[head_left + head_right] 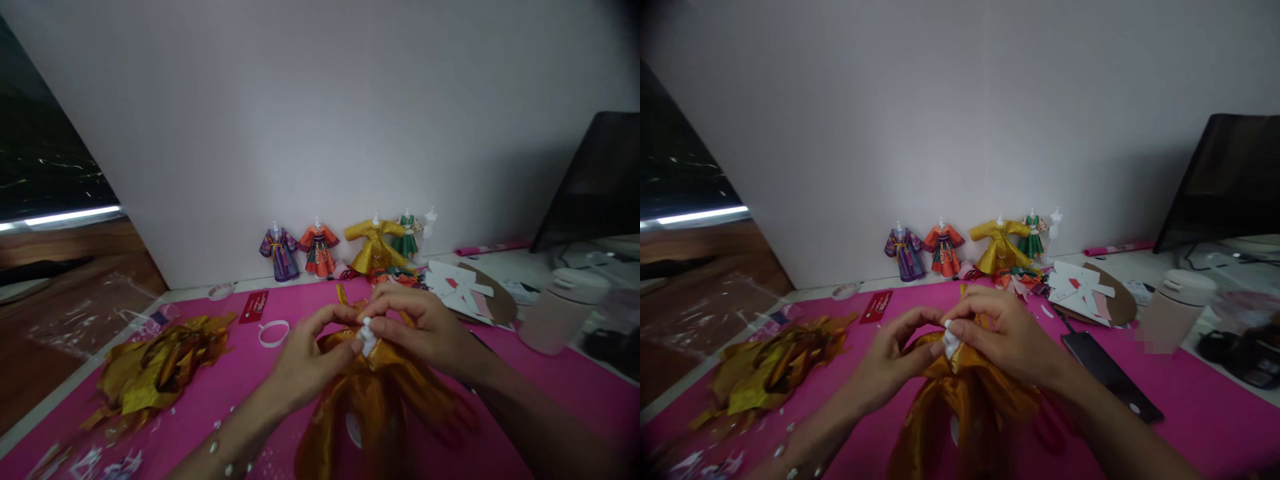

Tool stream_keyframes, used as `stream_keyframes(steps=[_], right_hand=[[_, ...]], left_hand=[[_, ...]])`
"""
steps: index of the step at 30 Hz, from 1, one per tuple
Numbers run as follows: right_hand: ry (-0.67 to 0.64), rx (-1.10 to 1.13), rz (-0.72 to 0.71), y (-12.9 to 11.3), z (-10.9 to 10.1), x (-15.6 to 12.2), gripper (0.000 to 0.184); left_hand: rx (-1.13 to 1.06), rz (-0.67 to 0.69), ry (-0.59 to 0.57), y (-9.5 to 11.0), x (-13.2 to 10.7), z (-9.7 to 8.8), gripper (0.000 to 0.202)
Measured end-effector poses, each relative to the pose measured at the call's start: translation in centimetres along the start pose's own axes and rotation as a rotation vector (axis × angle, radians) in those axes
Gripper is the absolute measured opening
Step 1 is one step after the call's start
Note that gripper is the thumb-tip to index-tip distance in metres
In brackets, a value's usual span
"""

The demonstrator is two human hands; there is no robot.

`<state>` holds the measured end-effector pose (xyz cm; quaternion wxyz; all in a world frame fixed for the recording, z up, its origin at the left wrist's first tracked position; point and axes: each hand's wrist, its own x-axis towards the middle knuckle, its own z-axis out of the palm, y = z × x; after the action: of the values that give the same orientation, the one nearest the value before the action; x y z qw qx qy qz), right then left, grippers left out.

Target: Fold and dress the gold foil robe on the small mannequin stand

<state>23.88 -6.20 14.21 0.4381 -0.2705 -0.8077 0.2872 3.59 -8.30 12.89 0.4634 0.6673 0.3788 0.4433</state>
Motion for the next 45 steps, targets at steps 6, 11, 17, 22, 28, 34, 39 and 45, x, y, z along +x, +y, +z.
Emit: stream_keyframes(steps=[6,11,17,22,28,34,39,45], right_hand=[[0.006,0.000,-0.064,0.2,-0.1,0.5,0.014],[0.082,0.008,0.085,0.1,-0.2,-0.3,0.018],[0.122,0.021,0.284,0.2,0.1,-1.9,0.014],[0.106,0.065,0.323,0.3,0.7,-1.9,0.012],[0.118,0.083,0.290,0.4,1.1,-1.9,0.008],[-0.013,-0.060,0.153,-0.7,-0.8,-2.0,0.008],[-0.130,-0.283,-0.056,-1.8,-2.3,-1.7,0.010],[-0.285,-0.428,-0.203,-2.4,-3.1,-1.2,0.012]], left_hand=[[0.093,-0.030,0.011,1.2,0.3,0.7,0.012],[0.119,-0.050,0.052,1.6,0.5,1.0,0.008],[0.107,-0.042,0.049,1.8,0.3,1.1,0.007],[0.234,-0.002,0.018,1.7,0.6,1.0,0.007],[0.139,-0.027,0.043,1.7,0.0,1.3,0.008],[-0.001,-0.046,-0.009,1.3,-0.1,1.0,0.017],[-0.163,-0.046,-0.126,1.0,0.1,0.9,0.020],[-0.127,0.023,-0.069,0.4,-0.4,1.1,0.019]])
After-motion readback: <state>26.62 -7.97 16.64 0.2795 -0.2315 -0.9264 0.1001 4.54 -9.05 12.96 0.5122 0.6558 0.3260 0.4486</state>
